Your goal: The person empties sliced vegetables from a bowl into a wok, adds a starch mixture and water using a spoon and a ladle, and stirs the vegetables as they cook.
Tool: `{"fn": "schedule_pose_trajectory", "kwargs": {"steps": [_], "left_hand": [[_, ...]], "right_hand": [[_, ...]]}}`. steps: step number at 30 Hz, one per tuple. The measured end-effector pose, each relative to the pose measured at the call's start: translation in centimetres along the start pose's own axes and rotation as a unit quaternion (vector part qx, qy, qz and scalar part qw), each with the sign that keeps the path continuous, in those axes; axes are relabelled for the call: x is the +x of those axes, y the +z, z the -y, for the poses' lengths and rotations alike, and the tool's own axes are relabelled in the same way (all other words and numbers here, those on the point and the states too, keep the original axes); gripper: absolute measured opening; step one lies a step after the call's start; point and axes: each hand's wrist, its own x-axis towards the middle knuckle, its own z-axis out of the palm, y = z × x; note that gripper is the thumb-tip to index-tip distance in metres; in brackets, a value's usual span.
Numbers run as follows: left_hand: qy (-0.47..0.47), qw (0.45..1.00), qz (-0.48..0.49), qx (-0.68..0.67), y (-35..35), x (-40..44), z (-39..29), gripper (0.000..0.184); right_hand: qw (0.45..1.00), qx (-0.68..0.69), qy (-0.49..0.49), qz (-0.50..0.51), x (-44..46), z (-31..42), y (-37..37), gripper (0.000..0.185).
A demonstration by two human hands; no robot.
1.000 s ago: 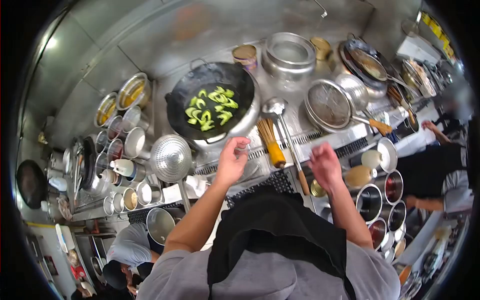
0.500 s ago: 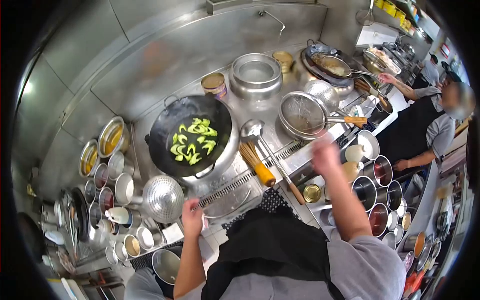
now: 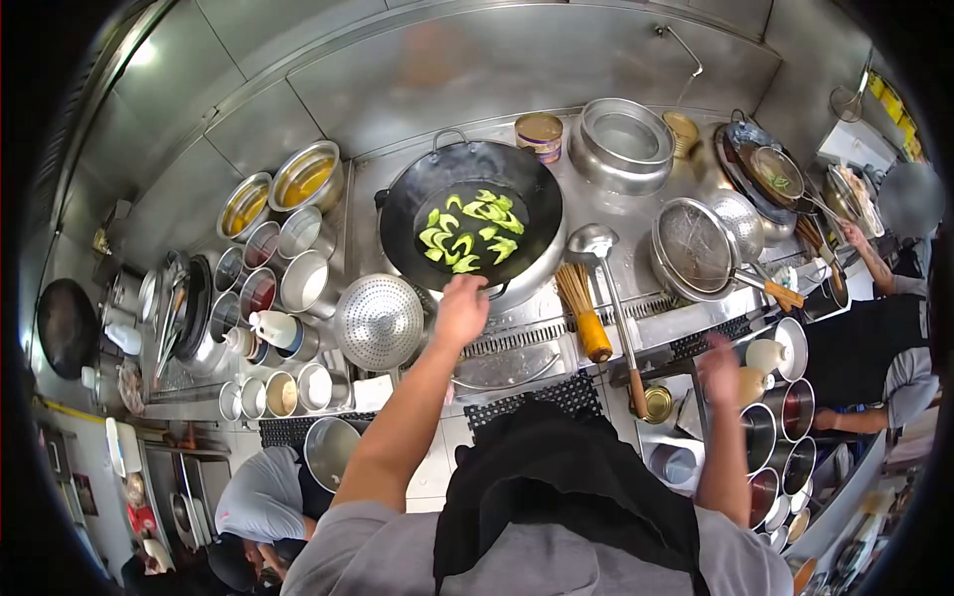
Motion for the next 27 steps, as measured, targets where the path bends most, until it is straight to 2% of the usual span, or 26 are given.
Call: {"fn": "schedule_pose_trajectory", "kwargs": {"steps": [1, 2, 3, 4, 5, 8, 9, 11, 13, 16, 18, 19, 20, 22, 23, 25, 26, 27], "left_hand": [[-0.042, 0.997, 0.051, 0.034, 1.0, 0.0, -0.2, 0.019], [-0.083, 0.989, 0.104, 0.068, 2.0, 0.1, -0.4, 0.018], [-0.120, 0.975, 0.156, 0.101, 3.1, 0.4, -0.3, 0.017], [-0.097, 0.986, 0.090, 0.100, 5.0, -0.5, 1.0, 0.016], [-0.091, 0.988, 0.081, 0.097, 4.9, -0.9, 0.7, 0.016], [-0.065, 0.993, 0.065, 0.079, 4.3, -0.5, 0.0, 0.014], [-0.059, 0.994, 0.066, 0.067, 4.3, -0.4, 0.0, 0.014], [-0.040, 0.997, 0.043, 0.055, 4.4, -0.5, -0.3, 0.012], [-0.027, 0.998, 0.026, 0.044, 4.6, -0.5, -0.1, 0.011], [-0.017, 0.999, 0.011, 0.026, 5.0, -0.4, -0.1, 0.010], [-0.041, 0.998, 0.024, 0.029, 4.8, -0.5, 0.0, 0.010], [-0.069, 0.996, 0.030, -0.041, 5.1, -0.5, 0.7, 0.014], [-0.097, 0.989, 0.035, -0.110, 5.4, -0.7, 1.8, 0.019], [-0.148, 0.956, 0.030, -0.253, 4.6, -1.0, 3.3, 0.030], [-0.170, 0.930, 0.021, -0.326, 3.1, -1.3, 3.1, 0.038], [-0.205, 0.904, -0.009, -0.375, -0.6, -3.2, 2.8, 0.037], [-0.215, 0.901, -0.015, -0.377, -1.9, -4.8, 3.7, 0.036], [-0.226, 0.897, -0.020, -0.380, -3.1, -6.7, 4.4, 0.034]], "right_hand": [[0.997, 0.032, -0.020, 0.060, -2.4, 1.4, 5.2, 0.040], [0.984, -0.020, -0.153, 0.087, -4.6, 2.3, 8.1, 0.061], [0.977, -0.045, -0.016, 0.206, -6.4, 8.3, 7.2, 0.070], [0.975, 0.003, -0.022, 0.220, -7.5, 8.7, 8.5, 0.074], [0.971, 0.051, -0.028, 0.231, -9.0, 7.8, 9.9, 0.078], [0.988, 0.081, -0.088, 0.099, -12.4, 4.9, 12.1, 0.080], [0.977, 0.122, 0.010, 0.174, -13.1, 3.5, 12.3, 0.078], [0.906, 0.202, 0.196, 0.317, -13.8, 0.3, 11.9, 0.073], [0.859, 0.255, 0.283, 0.342, -15.0, -3.0, 11.6, 0.063], [0.880, 0.123, 0.284, 0.359, -17.6, -11.2, 12.5, 0.045], [0.904, 0.087, 0.216, 0.360, -19.2, -17.7, 14.7, 0.038], [0.915, 0.083, 0.171, 0.357, -19.9, -21.0, 16.1, 0.034], [0.925, 0.084, 0.114, 0.352, -19.8, -20.5, 15.7, 0.032], [0.866, 0.103, 0.299, 0.387, -18.2, -17.0, 13.2, 0.028], [0.855, 0.110, 0.321, 0.393, -16.8, -12.7, 11.2, 0.031], [0.890, 0.106, 0.257, 0.362, -15.6, -12.3, 11.8, 0.039], [0.918, 0.058, 0.181, 0.349, -14.8, -16.2, 14.5, 0.044], [0.919, 0.065, 0.195, 0.337, -14.1, -15.1, 14.1, 0.046]]}}
